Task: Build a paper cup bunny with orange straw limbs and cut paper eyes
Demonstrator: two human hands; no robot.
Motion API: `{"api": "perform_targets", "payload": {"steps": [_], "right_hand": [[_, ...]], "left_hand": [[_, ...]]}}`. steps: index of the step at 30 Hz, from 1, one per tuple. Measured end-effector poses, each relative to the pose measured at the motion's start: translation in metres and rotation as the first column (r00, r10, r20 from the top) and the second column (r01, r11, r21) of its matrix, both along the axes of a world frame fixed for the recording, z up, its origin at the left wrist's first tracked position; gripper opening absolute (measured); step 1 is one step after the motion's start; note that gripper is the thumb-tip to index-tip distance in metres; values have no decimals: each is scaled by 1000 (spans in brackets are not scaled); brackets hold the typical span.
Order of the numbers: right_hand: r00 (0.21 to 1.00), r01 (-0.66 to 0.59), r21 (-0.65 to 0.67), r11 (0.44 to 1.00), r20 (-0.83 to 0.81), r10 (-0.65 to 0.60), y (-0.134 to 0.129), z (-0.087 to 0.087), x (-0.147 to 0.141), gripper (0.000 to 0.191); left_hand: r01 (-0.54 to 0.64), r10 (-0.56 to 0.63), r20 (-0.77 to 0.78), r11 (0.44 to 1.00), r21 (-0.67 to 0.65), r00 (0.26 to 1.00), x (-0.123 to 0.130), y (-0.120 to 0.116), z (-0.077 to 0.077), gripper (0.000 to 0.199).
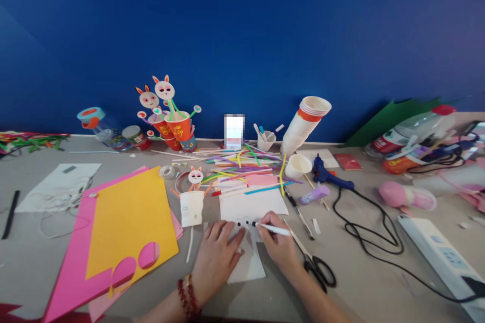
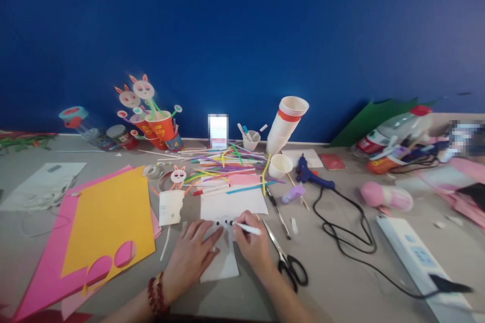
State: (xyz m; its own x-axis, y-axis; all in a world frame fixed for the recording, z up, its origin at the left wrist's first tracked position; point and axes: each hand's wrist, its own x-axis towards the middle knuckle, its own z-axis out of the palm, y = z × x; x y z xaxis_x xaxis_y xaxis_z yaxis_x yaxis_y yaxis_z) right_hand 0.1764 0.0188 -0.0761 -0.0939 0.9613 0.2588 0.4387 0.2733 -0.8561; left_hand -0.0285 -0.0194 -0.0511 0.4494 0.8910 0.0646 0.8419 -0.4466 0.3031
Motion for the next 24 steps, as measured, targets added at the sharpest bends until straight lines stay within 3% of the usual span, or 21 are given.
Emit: {"api": "perform_targets", "payload": {"steps": [24], "right_hand": [[1000,-12,10,1000,11,11,0,2,0,18]], "left_hand": [[-8,8,-3,1000,1,1000,0,-1,-1,46]]}}
